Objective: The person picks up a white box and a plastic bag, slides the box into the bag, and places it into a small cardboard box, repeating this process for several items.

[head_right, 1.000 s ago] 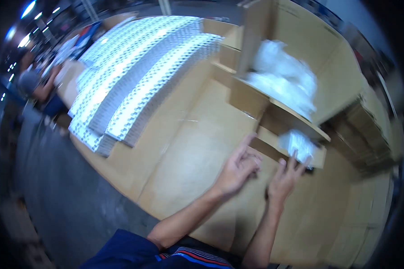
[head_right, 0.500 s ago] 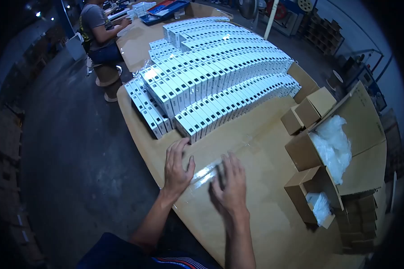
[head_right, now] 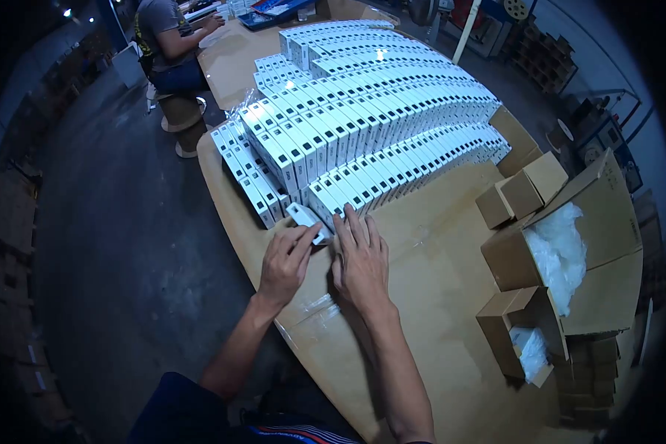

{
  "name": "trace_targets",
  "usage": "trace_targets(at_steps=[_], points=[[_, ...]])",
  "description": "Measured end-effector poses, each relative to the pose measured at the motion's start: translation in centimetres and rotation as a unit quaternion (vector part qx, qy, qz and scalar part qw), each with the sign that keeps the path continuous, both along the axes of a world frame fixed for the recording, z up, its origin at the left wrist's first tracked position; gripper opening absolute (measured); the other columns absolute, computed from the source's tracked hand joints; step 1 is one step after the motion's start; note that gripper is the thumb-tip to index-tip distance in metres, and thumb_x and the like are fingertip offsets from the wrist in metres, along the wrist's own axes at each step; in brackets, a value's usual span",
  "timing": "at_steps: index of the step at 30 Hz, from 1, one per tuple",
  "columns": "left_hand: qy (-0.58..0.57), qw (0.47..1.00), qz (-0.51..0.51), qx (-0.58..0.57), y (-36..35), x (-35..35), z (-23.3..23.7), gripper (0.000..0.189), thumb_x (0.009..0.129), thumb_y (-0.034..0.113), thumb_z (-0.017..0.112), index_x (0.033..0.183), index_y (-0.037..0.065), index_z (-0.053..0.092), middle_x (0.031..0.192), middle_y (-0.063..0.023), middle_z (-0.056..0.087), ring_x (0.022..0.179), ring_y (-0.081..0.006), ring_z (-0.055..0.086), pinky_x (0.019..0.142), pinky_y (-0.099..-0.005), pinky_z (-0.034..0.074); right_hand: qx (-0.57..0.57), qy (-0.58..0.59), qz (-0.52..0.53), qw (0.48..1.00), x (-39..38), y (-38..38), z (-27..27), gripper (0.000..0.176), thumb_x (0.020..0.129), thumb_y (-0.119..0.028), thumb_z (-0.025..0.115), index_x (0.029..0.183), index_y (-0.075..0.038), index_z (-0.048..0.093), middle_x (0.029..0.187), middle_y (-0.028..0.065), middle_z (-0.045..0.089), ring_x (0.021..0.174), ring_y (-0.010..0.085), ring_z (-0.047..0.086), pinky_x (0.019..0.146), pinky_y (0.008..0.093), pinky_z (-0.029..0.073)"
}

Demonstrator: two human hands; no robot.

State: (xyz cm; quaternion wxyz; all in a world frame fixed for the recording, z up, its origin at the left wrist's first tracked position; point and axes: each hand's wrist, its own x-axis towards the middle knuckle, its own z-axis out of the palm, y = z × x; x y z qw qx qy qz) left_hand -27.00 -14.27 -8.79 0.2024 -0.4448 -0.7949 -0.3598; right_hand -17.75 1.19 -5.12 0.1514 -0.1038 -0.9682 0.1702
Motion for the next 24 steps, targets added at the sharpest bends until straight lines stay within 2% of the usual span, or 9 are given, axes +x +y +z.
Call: trace_targets(at_steps=[3, 7, 10, 11, 14, 15, 20, 23, 24], points=[[0.011, 1.000, -0.001, 0.009, -0.4, -0.4, 0.4, 0.035, 0.078, 0.003, 0.076, 0.113, 0.008, 0.075, 0.104, -0.0050, 0.061, 0.100, -0.0239, 0.061, 0.085, -0.0390, 0.051, -0.030, 0.007, 0.001, 1.000, -0.1, -0.3, -0.2, 0.077, 0.083, -0.001, 0.059, 0.156, -0.011, 0.039, 0.165, 0.0176, 0.029, 0.144, 0.0459, 0.036, 0.114, 0.0567, 0.036], [0.022, 1.000, 0.019, 0.010, -1.9, 1.6, 1.1, 0.043, 0.068, 0.002, 0.082, 0.110, 0.011, 0.075, 0.103, -0.0040, 0.060, 0.103, -0.0264, 0.061, 0.089, -0.0446, 0.050, -0.056, 0.053, -0.003, 0.997, 1.9, -0.2, 1.5, 0.089, 0.083, 0.002, 0.058, 0.164, -0.012, 0.024, 0.163, 0.0267, 0.027, 0.145, 0.0456, 0.036, 0.114, 0.0524, 0.038], [0.017, 0.997, -0.024, 0.077, -2.2, 4.3, 1.5, 0.047, 0.062, -0.001, 0.084, 0.107, 0.011, 0.076, 0.104, -0.0055, 0.061, 0.108, -0.0315, 0.060, 0.093, -0.0489, 0.049, -0.282, 0.110, -0.012, 0.953, 5.5, 0.0, 2.5, 0.090, 0.087, 0.002, 0.059, 0.165, -0.012, 0.018, 0.155, 0.0307, 0.038, 0.132, 0.0406, 0.053, 0.104, 0.0470, 0.048], [0.016, 0.993, -0.052, 0.102, -1.7, 5.3, 1.3, 0.047, 0.062, -0.004, 0.084, 0.105, 0.011, 0.076, 0.105, -0.0066, 0.061, 0.112, -0.0355, 0.060, 0.099, -0.0551, 0.048, -0.387, 0.047, -0.038, 0.920, 7.0, 0.0, 3.4, 0.086, 0.096, -0.004, 0.061, 0.166, -0.011, 0.013, 0.141, 0.0289, 0.053, 0.112, 0.0292, 0.065, 0.089, 0.0388, 0.054], [0.002, 0.981, -0.138, 0.139, 0.7, 8.1, 1.7, 0.046, 0.066, -0.009, 0.081, 0.106, 0.011, 0.073, 0.106, -0.0101, 0.060, 0.114, -0.0385, 0.060, 0.098, -0.0545, 0.052, -0.601, 0.010, -0.018, 0.799, 10.5, 1.0, 4.6, 0.082, 0.102, -0.012, 0.062, 0.166, -0.010, 0.011, 0.128, 0.0209, 0.062, 0.099, 0.0174, 0.064, 0.081, 0.0318, 0.055], [-0.020, 0.974, -0.171, 0.147, 1.6, 9.0, 1.6, 0.047, 0.066, -0.010, 0.081, 0.107, 0.011, 0.073, 0.107, -0.0105, 0.059, 0.112, -0.0383, 0.060, 0.097, -0.0533, 0.053, -0.652, 0.013, -0.005, 0.758, 11.7, 1.6, 3.6, 0.074, 0.105, -0.013, 0.060, 0.165, -0.008, 0.016, 0.126, 0.0146, 0.062, 0.103, 0.0111, 0.061, 0.081, 0.0271, 0.054], [-0.031, 0.957, -0.252, 0.139, 5.5, 11.5, 4.0, 0.048, 0.062, -0.007, 0.086, 0.103, 0.011, 0.070, 0.114, -0.0117, 0.056, 0.109, -0.0336, 0.061, 0.094, -0.0457, 0.055, -0.628, 0.177, 0.002, 0.758, 15.2, 3.4, 4.2, 0.049, 0.106, -0.009, 0.057, 0.153, -0.005, 0.044, 0.121, 0.0076, 0.063, 0.105, 0.0099, 0.060, 0.089, 0.0275, 0.053], [-0.074, 0.928, -0.344, 0.126, 8.4, 12.4, 7.0, 0.040, 0.073, 0.008, 0.089, 0.106, 0.006, 0.066, 0.116, -0.0124, 0.054, 0.108, -0.0327, 0.060, 0.093, -0.0456, 0.055, -0.631, 0.235, -0.023, 0.739, 18.3, 5.8, 5.1, 0.028, 0.105, -0.007, 0.057, 0.132, -0.002, 0.062, 0.121, 0.0051, 0.065, 0.105, 0.0105, 0.060, 0.093, 0.0277, 0.051], [-0.095, 0.913, -0.376, 0.127, 9.5, 12.6, 8.1, 0.038, 0.076, 0.011, 0.088, 0.106, 0.005, 0.066, 0.116, -0.0125, 0.054, 0.108, -0.0330, 0.060, 0.093, -0.0460, 0.055, -0.597, 0.227, -0.036, 0.769, 19.8, 6.8, 6.2, 0.026, 0.105, -0.006, 0.057, 0.130, -0.002, 0.064, 0.120, 0.0049, 0.066, 0.104, 0.0102, 0.060, 0.092, 0.0273, 0.051]])
